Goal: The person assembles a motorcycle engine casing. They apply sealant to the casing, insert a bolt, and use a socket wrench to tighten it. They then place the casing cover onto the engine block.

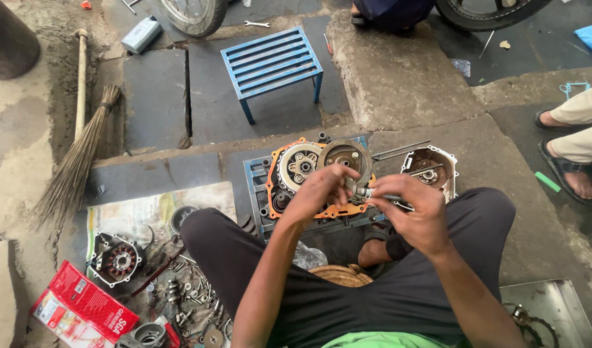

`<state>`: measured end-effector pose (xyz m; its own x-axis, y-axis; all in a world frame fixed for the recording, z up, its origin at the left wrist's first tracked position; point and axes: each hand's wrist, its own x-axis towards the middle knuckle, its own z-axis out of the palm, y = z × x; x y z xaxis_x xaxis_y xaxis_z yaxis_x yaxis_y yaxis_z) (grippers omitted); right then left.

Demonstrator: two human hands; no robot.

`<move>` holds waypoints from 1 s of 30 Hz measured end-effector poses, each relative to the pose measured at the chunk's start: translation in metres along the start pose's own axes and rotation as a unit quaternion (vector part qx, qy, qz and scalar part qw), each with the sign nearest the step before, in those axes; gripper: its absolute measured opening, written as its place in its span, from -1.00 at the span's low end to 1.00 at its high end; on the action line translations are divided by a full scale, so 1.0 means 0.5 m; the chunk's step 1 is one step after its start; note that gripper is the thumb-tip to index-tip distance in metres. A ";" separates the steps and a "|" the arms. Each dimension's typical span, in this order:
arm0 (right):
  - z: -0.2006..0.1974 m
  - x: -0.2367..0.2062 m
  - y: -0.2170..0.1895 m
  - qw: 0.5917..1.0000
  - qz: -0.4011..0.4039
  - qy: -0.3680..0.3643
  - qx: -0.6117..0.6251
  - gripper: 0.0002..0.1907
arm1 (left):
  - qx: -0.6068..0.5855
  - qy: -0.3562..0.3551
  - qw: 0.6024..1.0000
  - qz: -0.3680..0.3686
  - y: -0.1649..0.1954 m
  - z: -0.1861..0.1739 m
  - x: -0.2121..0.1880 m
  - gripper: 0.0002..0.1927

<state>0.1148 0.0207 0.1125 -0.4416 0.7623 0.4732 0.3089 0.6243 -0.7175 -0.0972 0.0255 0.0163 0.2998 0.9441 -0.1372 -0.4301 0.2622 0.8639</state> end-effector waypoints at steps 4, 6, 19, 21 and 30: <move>0.006 -0.001 -0.003 0.997 -0.048 -0.018 -0.061 -0.76 | -0.122 -0.034 0.991 0.040 -0.044 -0.005 0.009 -0.69; 0.010 -0.002 0.000 0.996 -0.052 -0.023 -0.066 -0.75 | -0.144 -0.037 0.987 0.063 -0.052 -0.008 0.009 -0.72; -0.002 -0.019 0.042 0.979 0.114 -0.139 0.096 -0.76 | -0.066 -0.129 0.986 0.083 -0.032 -0.015 -0.011 -0.75; 0.001 -0.019 0.044 0.974 0.132 -0.155 0.102 -0.76 | -0.070 -0.146 0.984 0.075 -0.030 -0.018 -0.012 -0.74; 0.019 -0.045 0.007 0.982 0.126 -0.124 0.062 -0.80 | -0.095 -0.167 0.979 0.068 -0.055 -0.018 -0.007 -0.68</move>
<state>0.1178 0.0044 0.0946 -0.5612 0.8151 0.1438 0.3370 0.3837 -0.8597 -0.0942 0.0167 -0.0112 0.4766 0.8633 0.1663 -0.6264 0.2008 0.7532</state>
